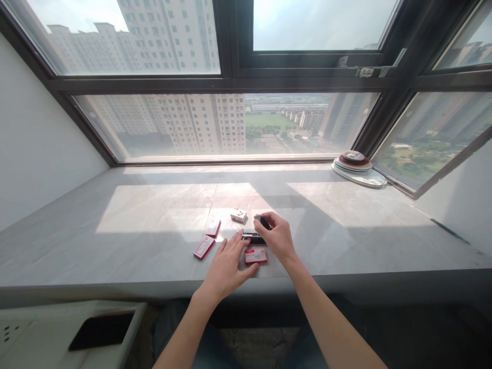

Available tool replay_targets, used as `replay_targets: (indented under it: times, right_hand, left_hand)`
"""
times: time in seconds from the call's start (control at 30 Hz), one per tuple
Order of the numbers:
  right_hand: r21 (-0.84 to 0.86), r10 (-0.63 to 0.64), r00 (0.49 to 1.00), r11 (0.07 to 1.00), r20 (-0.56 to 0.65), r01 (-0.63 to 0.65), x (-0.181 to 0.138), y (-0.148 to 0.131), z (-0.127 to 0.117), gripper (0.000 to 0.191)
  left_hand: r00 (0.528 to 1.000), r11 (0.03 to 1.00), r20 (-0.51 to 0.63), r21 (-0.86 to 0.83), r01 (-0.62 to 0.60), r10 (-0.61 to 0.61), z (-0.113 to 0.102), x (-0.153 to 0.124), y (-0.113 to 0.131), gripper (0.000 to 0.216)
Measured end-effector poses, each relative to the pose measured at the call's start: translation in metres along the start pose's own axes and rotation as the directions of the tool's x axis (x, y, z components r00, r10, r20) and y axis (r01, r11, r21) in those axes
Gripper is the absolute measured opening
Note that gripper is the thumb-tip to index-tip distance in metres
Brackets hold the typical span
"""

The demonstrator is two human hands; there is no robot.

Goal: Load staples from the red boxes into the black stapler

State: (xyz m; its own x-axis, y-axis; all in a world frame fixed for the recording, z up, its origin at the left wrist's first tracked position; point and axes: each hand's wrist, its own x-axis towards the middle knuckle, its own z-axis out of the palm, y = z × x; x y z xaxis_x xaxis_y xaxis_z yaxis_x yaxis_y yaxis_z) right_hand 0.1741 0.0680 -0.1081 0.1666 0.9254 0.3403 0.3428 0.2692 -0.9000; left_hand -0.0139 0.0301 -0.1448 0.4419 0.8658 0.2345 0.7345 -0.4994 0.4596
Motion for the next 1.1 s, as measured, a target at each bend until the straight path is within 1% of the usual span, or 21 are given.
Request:
replay_targets:
  times: [0.07,0.1,0.17,0.2,0.23,0.3,0.37,0.43,0.5,0.53,0.57,0.6,0.67,0.7,0.73,0.8,0.83,0.87,0.9,0.97,1.1]
  right_hand:
    - [0.104,0.016,0.996,0.995,-0.085,-0.007,-0.002,0.003,-0.016,0.034]
    - [0.125,0.023,0.993,0.992,-0.120,-0.008,-0.004,0.005,-0.025,0.035]
    - [0.110,0.058,0.983,0.993,-0.176,-0.039,-0.008,0.013,-0.045,0.039]
    - [0.094,0.093,0.978,0.993,-0.189,-0.076,-0.009,0.019,-0.055,0.042]
    - [0.086,0.138,0.972,0.989,-0.189,-0.124,-0.010,0.026,-0.064,0.044]
    - [0.114,0.257,0.955,0.964,-0.148,-0.242,-0.012,0.042,-0.081,0.047]
    - [0.166,0.388,0.917,0.914,-0.094,-0.370,-0.014,0.058,-0.093,0.046]
    - [0.174,0.480,0.873,0.870,-0.087,-0.461,-0.017,0.069,-0.099,0.050]
    - [0.107,0.508,0.859,0.859,-0.068,-0.500,-0.023,0.073,-0.099,0.052]
    - [0.052,0.506,0.862,0.862,-0.020,-0.505,-0.027,0.071,-0.096,0.052]
    - [-0.006,0.502,0.863,0.865,0.062,-0.502,-0.032,0.067,-0.092,0.051]
    - [-0.055,0.496,0.853,0.868,0.165,-0.494,-0.037,0.062,-0.085,0.050]
    - [-0.108,0.465,0.804,0.881,0.370,-0.460,-0.047,0.048,-0.067,0.048]
    - [-0.109,0.433,0.792,0.896,0.430,-0.431,-0.051,0.042,-0.058,0.046]
    - [-0.103,0.394,0.799,0.914,0.454,-0.392,-0.054,0.036,-0.048,0.044]
    - [-0.109,0.325,0.844,0.945,0.427,-0.309,-0.057,0.030,-0.034,0.039]
    - [-0.123,0.307,0.864,0.952,0.400,-0.282,-0.057,0.029,-0.030,0.038]
    - [-0.140,0.305,0.875,0.952,0.375,-0.272,-0.056,0.030,-0.029,0.037]
    - [-0.156,0.320,0.876,0.947,0.362,-0.281,-0.054,0.032,-0.032,0.037]
    - [-0.175,0.378,0.852,0.925,0.362,-0.336,-0.050,0.039,-0.042,0.037]
    - [-0.213,0.496,0.780,0.869,0.382,-0.447,-0.043,0.051,-0.067,0.038]
  left_hand:
    - [1.000,1.000,-0.001,0.011,0.001,-0.001,0.002,-0.001,-0.001,0.063]
    - [1.000,1.000,-0.001,0.015,-0.001,0.001,0.002,-0.001,-0.002,0.063]
    - [1.000,1.000,-0.005,0.018,-0.009,0.009,0.002,-0.002,-0.001,0.062]
    - [1.000,1.000,-0.007,0.015,-0.014,0.014,0.001,-0.003,0.000,0.061]
    - [1.000,1.000,-0.012,0.009,-0.018,0.018,-0.001,-0.003,0.001,0.060]
    - [1.000,1.000,-0.020,-0.010,-0.020,0.020,-0.004,-0.005,0.002,0.057]
    - [1.000,1.000,-0.021,-0.028,-0.014,0.013,-0.006,-0.005,0.003,0.049]
    - [1.000,0.999,-0.019,-0.036,-0.008,0.008,-0.007,-0.006,0.003,0.039]
    - [1.000,0.999,-0.014,-0.038,-0.006,0.005,-0.007,-0.005,0.003,0.032]
    - [1.000,0.999,-0.014,-0.038,-0.003,0.003,-0.006,-0.005,0.003,0.030]
    - [1.000,0.999,-0.013,-0.039,0.000,0.000,-0.006,-0.004,0.004,0.029]
    - [1.000,0.999,-0.010,-0.038,0.001,-0.001,-0.005,-0.004,0.004,0.028]
    - [1.000,0.999,0.000,-0.037,-0.004,0.004,-0.005,-0.002,0.004,0.028]
    - [1.000,0.999,0.005,-0.039,-0.008,0.008,-0.006,-0.002,0.003,0.028]
    - [1.000,0.999,0.010,-0.043,-0.011,0.012,-0.006,-0.002,0.003,0.028]
    - [1.000,0.998,0.019,-0.065,-0.008,0.009,-0.009,-0.002,0.001,0.029]
    - [1.000,0.997,0.022,-0.079,-0.002,0.003,-0.010,-0.002,0.001,0.029]
    - [1.000,0.996,0.026,-0.093,0.004,-0.001,-0.012,-0.002,0.000,0.029]
    - [1.000,0.994,0.031,-0.105,0.006,-0.003,-0.013,-0.002,0.000,0.028]
    - [1.000,0.993,0.031,-0.116,0.006,-0.002,-0.015,-0.002,0.000,0.025]
    - [1.000,0.994,0.016,-0.112,0.003,-0.002,-0.015,-0.002,0.001,0.021]
